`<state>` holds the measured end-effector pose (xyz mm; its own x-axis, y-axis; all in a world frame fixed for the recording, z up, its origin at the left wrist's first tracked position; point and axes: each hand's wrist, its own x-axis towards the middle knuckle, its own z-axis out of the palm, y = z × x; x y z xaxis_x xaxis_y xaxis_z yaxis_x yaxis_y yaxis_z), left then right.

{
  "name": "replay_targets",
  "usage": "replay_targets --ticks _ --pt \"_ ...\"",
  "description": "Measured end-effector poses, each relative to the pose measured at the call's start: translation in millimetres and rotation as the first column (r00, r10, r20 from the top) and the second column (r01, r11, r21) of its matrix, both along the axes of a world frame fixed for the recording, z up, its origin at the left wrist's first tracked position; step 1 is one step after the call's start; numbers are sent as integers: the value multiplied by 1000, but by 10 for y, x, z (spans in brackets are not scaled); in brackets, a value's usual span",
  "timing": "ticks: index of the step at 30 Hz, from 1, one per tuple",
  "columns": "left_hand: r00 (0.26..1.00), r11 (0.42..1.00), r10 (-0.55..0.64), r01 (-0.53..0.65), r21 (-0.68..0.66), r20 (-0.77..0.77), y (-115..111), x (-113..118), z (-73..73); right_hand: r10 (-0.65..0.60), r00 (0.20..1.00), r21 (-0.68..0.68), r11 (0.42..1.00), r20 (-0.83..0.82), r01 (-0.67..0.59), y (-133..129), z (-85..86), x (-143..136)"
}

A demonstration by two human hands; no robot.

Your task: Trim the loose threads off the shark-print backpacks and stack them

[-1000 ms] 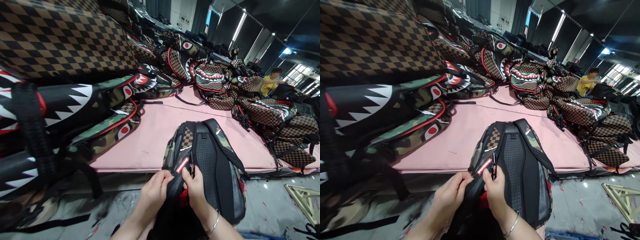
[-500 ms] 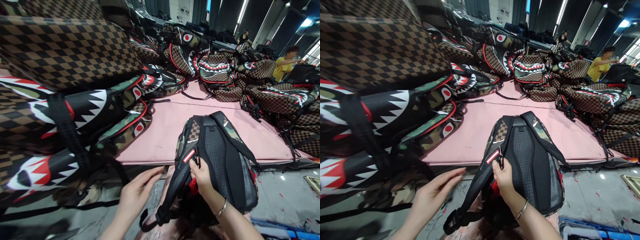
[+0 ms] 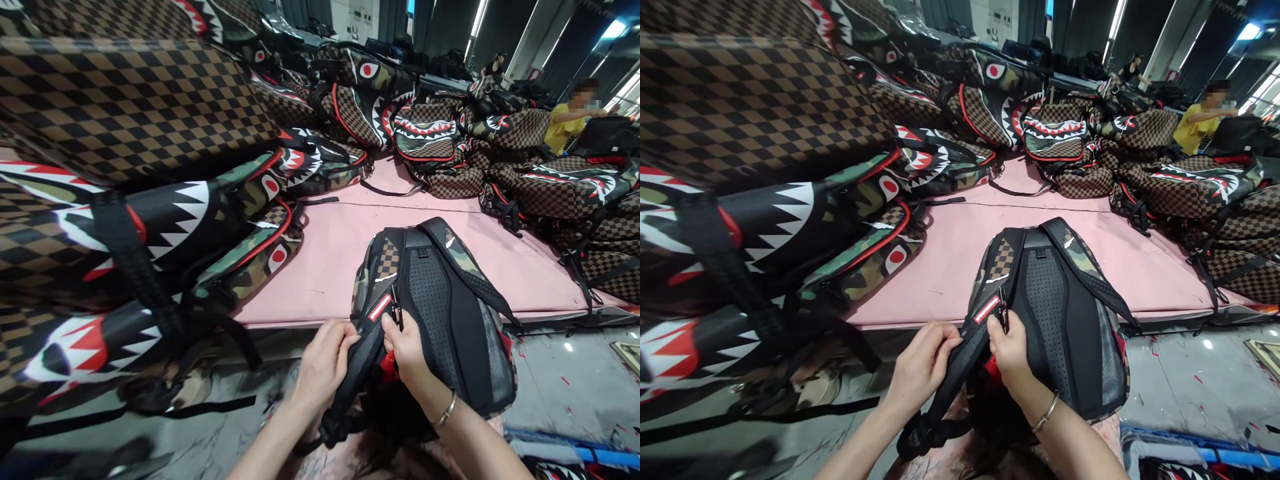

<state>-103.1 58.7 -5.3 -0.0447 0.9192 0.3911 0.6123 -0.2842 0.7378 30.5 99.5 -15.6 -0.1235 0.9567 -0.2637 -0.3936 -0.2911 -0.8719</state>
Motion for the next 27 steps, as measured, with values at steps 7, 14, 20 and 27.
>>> replay_targets --ticks 7,14,20,27 --pt "946 975 142 -185 -126 -292 -450 -553 -374 25 999 2 1000 -26 -25 61 52 19" --pt "995 993 83 -88 -82 -63 -229 -461 -210 23 1000 -11 1000 -11 -23 -16 8 -89" --pt "995 996 -11 21 -90 100 151 -108 -42 25 999 3 1000 -35 -25 -11 -15 -34" --pt "996 999 -30 32 17 -85 112 -29 20 39 999 14 999 -9 -39 -7 -13 -27"
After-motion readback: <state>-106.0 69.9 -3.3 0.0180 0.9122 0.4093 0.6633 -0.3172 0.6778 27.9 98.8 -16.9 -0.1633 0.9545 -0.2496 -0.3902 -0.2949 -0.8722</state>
